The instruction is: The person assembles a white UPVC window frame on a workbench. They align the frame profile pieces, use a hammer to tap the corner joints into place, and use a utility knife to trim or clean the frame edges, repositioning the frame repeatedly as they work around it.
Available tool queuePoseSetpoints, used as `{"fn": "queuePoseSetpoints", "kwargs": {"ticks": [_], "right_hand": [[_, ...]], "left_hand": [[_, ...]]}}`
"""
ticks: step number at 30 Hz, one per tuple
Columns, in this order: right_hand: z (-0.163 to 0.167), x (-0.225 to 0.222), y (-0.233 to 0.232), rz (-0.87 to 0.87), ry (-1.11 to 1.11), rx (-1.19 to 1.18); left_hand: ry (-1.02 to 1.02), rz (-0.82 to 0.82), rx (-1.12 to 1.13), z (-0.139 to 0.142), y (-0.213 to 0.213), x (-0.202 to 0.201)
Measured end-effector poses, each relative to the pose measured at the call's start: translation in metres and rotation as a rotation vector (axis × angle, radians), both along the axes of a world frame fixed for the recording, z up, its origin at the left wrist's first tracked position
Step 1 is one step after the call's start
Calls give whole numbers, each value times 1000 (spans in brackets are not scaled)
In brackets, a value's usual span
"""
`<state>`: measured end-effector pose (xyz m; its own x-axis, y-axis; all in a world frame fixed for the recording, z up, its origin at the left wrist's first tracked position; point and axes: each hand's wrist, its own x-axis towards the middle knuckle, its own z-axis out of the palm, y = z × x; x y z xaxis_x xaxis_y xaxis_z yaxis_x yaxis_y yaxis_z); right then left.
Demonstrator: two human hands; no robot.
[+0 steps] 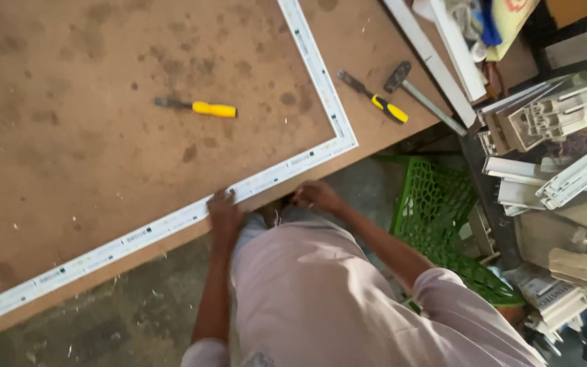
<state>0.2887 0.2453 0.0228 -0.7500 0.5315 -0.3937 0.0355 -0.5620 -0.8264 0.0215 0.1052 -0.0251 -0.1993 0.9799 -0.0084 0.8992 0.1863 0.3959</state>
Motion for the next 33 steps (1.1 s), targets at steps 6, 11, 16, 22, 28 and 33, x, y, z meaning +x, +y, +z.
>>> {"fn": "queuePoseSetpoints", "kwargs": {"ticks": [6, 11, 16, 22, 28, 33], "right_hand": [[-5, 69, 11, -233, -603, 202], [15, 112, 35, -379, -707, 484], [31, 179, 77, -446, -940, 940], [13, 201, 188, -156, -1036, 1519], [-2, 208, 246, 205, -903, 1097], [-3, 223, 258, 32, -566, 82]], "left_hand": [[158, -260, 3, -1, 80, 77], [194, -279, -44, 6, 95, 79], [188, -164, -2, -3, 90, 94], [313, -86, -149, -14, 97, 102], [327, 62, -314, 20, 110, 116], [370, 247, -410, 40, 123, 129]]}}
